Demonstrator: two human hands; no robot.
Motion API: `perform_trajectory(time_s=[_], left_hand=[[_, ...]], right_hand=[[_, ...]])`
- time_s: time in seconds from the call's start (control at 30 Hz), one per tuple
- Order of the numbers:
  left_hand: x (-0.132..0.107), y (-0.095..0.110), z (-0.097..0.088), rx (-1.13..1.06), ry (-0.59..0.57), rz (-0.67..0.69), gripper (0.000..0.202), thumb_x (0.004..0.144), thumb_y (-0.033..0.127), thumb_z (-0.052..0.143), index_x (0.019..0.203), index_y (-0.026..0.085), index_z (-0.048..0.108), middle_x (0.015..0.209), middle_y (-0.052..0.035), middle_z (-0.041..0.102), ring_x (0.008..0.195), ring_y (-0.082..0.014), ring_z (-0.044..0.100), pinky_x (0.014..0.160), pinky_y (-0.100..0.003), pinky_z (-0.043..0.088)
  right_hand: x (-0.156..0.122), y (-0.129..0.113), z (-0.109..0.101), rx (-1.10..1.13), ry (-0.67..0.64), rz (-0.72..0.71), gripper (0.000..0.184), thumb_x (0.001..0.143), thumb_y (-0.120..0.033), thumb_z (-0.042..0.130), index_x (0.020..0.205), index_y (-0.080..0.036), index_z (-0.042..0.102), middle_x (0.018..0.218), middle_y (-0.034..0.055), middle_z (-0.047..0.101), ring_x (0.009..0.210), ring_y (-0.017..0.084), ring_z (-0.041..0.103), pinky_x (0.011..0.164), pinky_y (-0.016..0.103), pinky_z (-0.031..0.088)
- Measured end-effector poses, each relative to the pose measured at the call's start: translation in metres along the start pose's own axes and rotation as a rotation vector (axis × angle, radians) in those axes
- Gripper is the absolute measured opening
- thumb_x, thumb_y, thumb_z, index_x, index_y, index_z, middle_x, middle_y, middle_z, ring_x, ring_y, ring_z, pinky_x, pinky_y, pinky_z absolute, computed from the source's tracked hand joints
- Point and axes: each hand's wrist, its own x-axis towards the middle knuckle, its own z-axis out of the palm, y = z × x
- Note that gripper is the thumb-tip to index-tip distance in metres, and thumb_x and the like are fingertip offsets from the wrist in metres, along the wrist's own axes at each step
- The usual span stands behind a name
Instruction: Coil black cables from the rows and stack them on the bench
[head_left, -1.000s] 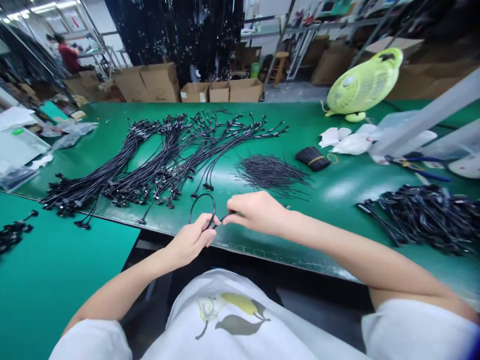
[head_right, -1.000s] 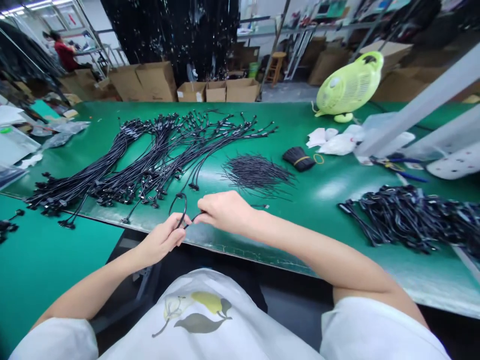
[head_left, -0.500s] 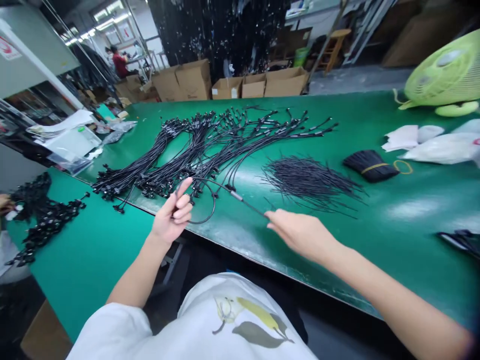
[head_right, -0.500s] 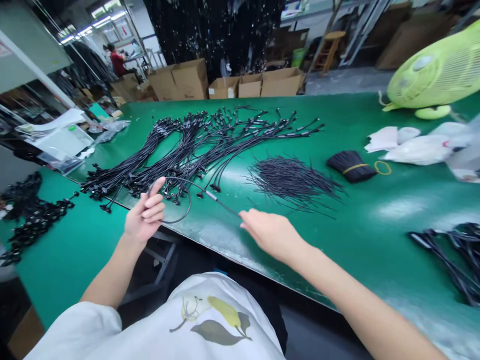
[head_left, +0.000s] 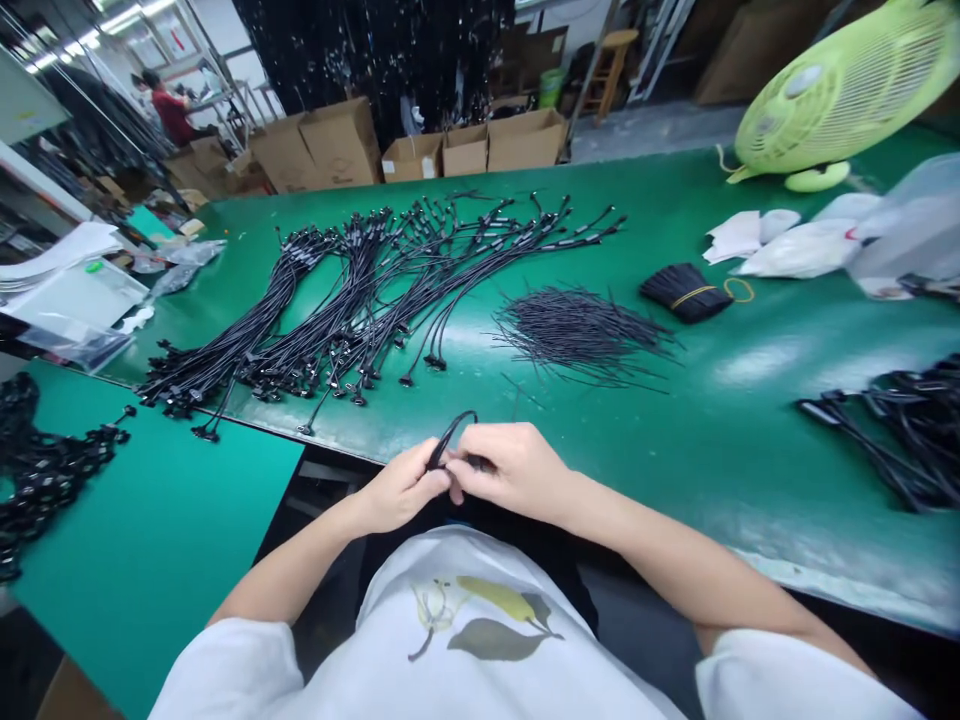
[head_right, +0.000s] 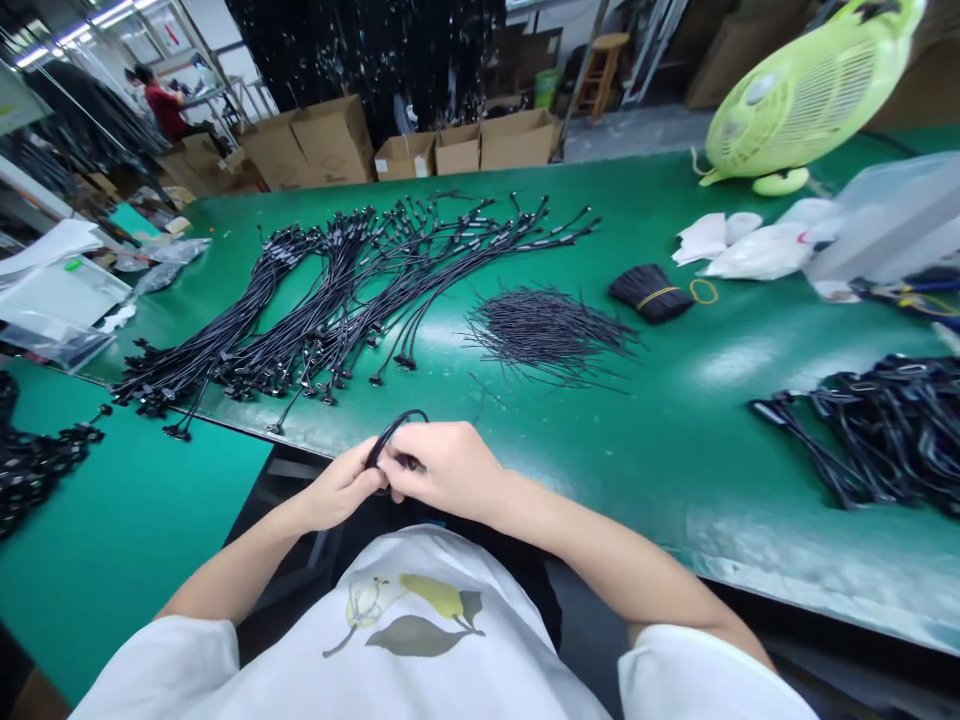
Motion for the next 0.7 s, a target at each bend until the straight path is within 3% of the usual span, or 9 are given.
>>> perform_trajectory(time_s=[0.07,0.13,0.2,0.27,0.37,0.47,0.57,0.7], left_hand=[[0.001,-0.001,0.003,-0.29,0.003,0.049,0.033,0.092,0.05,0.05,0.085,0.018,0.047,0.066,0.0031,0.052,0.06,-0.0108,0.053,0.082,-0.034,0.048],[0.007,-0.003,0.006,-0.528,0.111,0.094,0.036,0.089,0.05,0.056,0.078,0.018,0.044,0.064,0.0056,0.046,0.054,-0.008,0.05,0.084,-0.036,0.049],[0.014,-0.007,0.011,-0.67,0.236,0.054,0.041,0.085,0.053,0.061,0.073,0.017,0.046,0.071,0.0024,0.05,0.063,-0.0102,0.056,0.086,-0.037,0.049],[0.021,-0.014,0.017,-0.777,0.294,-0.089,0.047,0.082,0.06,0.059,0.07,0.015,0.051,0.08,-0.0034,0.057,0.08,-0.0162,0.062,0.088,-0.036,0.049],[0.027,-0.026,0.025,-0.927,0.344,-0.228,0.058,0.081,0.067,0.051,0.058,0.014,0.049,0.075,-0.0051,0.057,0.086,-0.0192,0.062,0.085,-0.034,0.049],[0.029,-0.026,0.028,-1.075,0.468,-0.137,0.059,0.081,0.066,0.051,0.052,0.017,0.038,0.058,0.0023,0.04,0.065,-0.0124,0.053,0.08,-0.03,0.049],[0.024,-0.016,0.027,-1.163,0.437,-0.1,0.052,0.081,0.06,0.057,0.057,0.017,0.04,0.059,0.0046,0.036,0.058,-0.0098,0.046,0.08,-0.031,0.049],[0.008,-0.005,0.033,-1.076,0.3,-0.149,0.029,0.079,0.038,0.073,0.078,0.016,0.055,0.082,-0.0013,0.057,0.094,-0.0164,0.062,0.098,-0.034,0.042]], right_hand=[[0.002,0.009,0.008,0.067,0.185,0.101,0.025,0.084,-0.044,0.062,0.09,-0.02,0.06,0.084,0.0053,0.064,0.077,0.017,0.058,0.071,0.027,0.044],[0.004,0.018,0.02,0.222,0.239,0.238,0.037,0.081,-0.052,0.064,0.097,-0.018,0.058,0.088,0.0068,0.063,0.081,0.02,0.059,0.074,0.031,0.047],[0.003,0.026,0.033,0.475,0.2,0.409,0.034,0.089,-0.052,0.053,0.088,-0.018,0.057,0.072,0.0018,0.058,0.064,0.015,0.056,0.065,0.029,0.046],[0.001,0.03,0.044,0.67,0.235,0.546,0.036,0.094,-0.05,0.045,0.078,-0.018,0.054,0.055,-0.0042,0.045,0.048,0.01,0.043,0.052,0.024,0.038],[-0.002,0.032,0.053,0.732,0.353,0.59,0.039,0.09,-0.053,0.051,0.075,-0.017,0.055,0.052,-0.0059,0.036,0.047,0.008,0.032,0.047,0.022,0.028],[-0.004,0.032,0.056,0.711,0.33,0.57,0.041,0.088,-0.055,0.053,0.071,-0.017,0.055,0.054,-0.0043,0.04,0.051,0.009,0.035,0.049,0.022,0.028],[-0.006,0.035,0.06,0.743,0.317,0.598,0.04,0.086,-0.055,0.057,0.072,-0.017,0.055,0.055,-0.0046,0.04,0.051,0.009,0.034,0.049,0.022,0.029],[-0.008,0.035,0.067,0.893,0.388,0.65,0.039,0.087,-0.056,0.056,0.076,-0.018,0.053,0.054,-0.0069,0.033,0.046,0.006,0.026,0.044,0.02,0.023]])
